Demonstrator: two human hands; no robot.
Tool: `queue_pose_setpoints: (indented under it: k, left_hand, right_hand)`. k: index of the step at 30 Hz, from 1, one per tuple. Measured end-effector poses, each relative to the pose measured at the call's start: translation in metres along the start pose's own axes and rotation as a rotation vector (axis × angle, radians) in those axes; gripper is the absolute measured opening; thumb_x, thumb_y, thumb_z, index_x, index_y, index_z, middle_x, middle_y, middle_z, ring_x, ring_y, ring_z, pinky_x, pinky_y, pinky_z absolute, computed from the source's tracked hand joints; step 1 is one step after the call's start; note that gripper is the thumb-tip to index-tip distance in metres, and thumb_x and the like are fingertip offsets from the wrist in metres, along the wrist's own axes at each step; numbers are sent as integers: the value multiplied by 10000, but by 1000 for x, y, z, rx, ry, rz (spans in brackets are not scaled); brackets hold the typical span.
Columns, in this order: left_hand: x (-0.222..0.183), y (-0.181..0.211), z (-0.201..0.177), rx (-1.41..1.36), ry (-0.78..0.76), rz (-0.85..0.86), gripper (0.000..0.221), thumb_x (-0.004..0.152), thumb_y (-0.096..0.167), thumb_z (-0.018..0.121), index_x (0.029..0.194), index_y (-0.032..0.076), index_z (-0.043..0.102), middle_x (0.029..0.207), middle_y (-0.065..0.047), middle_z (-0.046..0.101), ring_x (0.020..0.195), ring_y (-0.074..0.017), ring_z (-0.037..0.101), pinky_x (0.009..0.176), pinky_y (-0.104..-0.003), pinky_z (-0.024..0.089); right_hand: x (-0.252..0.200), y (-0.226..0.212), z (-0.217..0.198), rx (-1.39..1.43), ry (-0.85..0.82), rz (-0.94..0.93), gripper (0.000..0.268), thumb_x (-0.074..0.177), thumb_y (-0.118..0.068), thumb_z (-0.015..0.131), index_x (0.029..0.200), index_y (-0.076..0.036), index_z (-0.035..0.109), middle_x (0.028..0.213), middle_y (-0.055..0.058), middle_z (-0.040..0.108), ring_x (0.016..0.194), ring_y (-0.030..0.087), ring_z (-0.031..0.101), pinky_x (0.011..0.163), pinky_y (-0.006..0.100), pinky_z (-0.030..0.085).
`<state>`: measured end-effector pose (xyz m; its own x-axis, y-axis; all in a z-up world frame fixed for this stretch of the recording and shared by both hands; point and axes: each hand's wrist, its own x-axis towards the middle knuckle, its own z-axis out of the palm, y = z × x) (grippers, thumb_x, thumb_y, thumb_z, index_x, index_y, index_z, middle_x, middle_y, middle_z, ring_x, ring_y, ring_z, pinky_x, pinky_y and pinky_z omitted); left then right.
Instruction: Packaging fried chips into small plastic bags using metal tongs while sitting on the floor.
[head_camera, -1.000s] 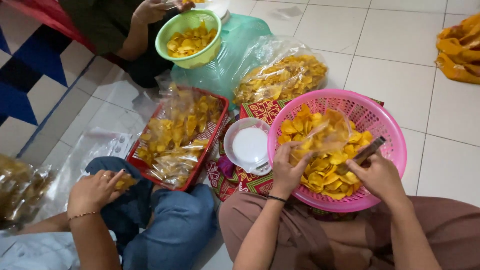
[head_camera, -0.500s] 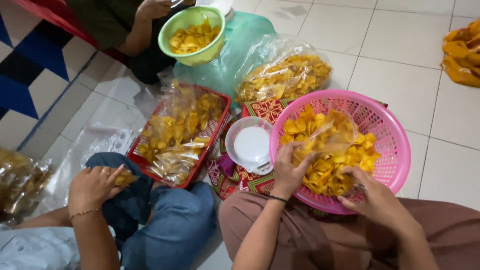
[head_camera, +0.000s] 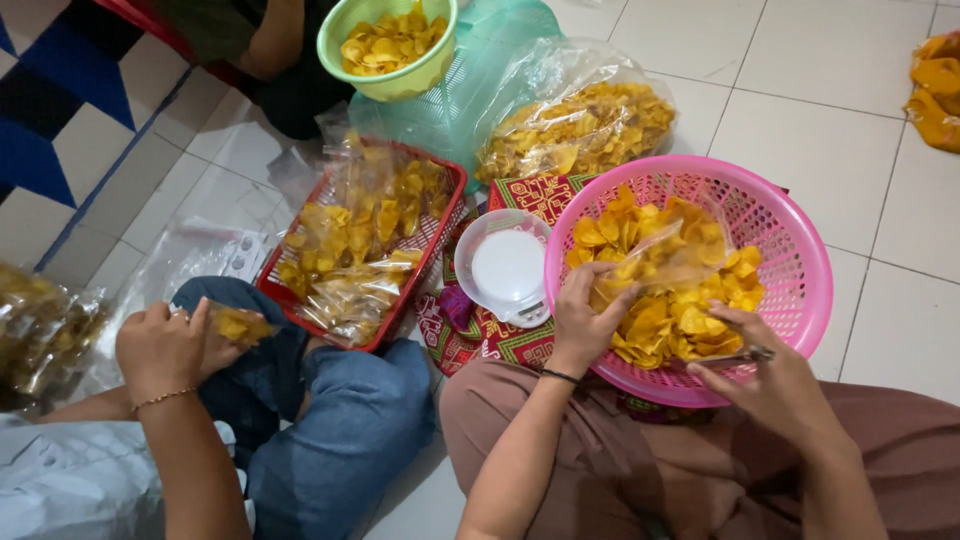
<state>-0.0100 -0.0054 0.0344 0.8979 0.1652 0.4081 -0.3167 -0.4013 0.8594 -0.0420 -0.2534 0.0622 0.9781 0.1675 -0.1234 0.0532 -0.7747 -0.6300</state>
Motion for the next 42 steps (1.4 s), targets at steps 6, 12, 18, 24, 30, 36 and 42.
queue_pose_setpoints:
  k: [6, 12, 18, 24, 30, 36, 42]
  left_hand:
    - [-1, -1, 0, 10, 4, 10, 423, 936, 367, 777, 1172, 36, 658, 1002, -90, 670, 857, -222, 634, 784, -341, 539]
    - [-1, -5, 2, 5, 6, 19, 426, 936, 373, 771, 1172, 38, 657, 1020, -94, 681, 894, -234, 650, 824, -352, 547]
    - [0, -2, 0, 1, 12, 30, 418, 937, 363, 773, 1171, 36, 657, 1002, -93, 678, 869, -228, 648, 797, -347, 545]
    - [0, -3, 1, -4, 3, 18, 415, 934, 356, 775, 1176, 38, 663, 1020, -95, 680, 891, -229, 650, 814, -345, 546]
    - [0, -1, 0, -12, -1, 13, 430, 937, 356, 773, 1183, 24, 656, 1062, -105, 697, 941, -245, 683, 854, -351, 560]
    - [-3, -13, 3, 15, -1, 22, 417, 935, 329, 783, 1197, 26, 664, 1134, -107, 723, 1015, -258, 701, 921, -363, 564]
    - [-1, -7, -1, -12, -38, -16, 375, 914, 203, 787, 1217, 23, 658, 1087, -112, 693, 948, -250, 684, 860, -353, 565]
  right_hand:
    - [-9, 5, 23, 58, -26, -155, 821, 702, -85, 905, 1457, -249, 627, 1272, -6, 792, 865, 181, 831, 749, 313, 700]
    - [-9, 3, 14, 110, 4, 32, 597, 778, -163, 882, 1352, -245, 737, 1091, 10, 875, 783, 179, 830, 696, 329, 660]
    - [-11, 1, 2, 206, 69, -66, 597, 756, -53, 874, 1327, -165, 744, 1178, 3, 841, 889, 163, 834, 766, 299, 681]
    - [-16, -5, -10, 299, 164, -184, 552, 787, -63, 824, 1317, -36, 672, 1327, 93, 779, 1101, 218, 776, 902, 358, 648]
    - [-21, 0, -12, 352, 341, -256, 530, 827, 57, 797, 1324, 46, 614, 1310, 206, 740, 1148, 289, 740, 983, 389, 609]
    - [-14, 4, -10, 530, 366, -325, 706, 782, 119, 768, 1433, 36, 507, 1484, 204, 618, 1389, 299, 618, 1201, 387, 490]
    - [-10, 16, -16, 653, 436, -340, 788, 794, 134, 739, 1481, 16, 369, 1485, 226, 522, 1412, 325, 561, 1267, 437, 452]
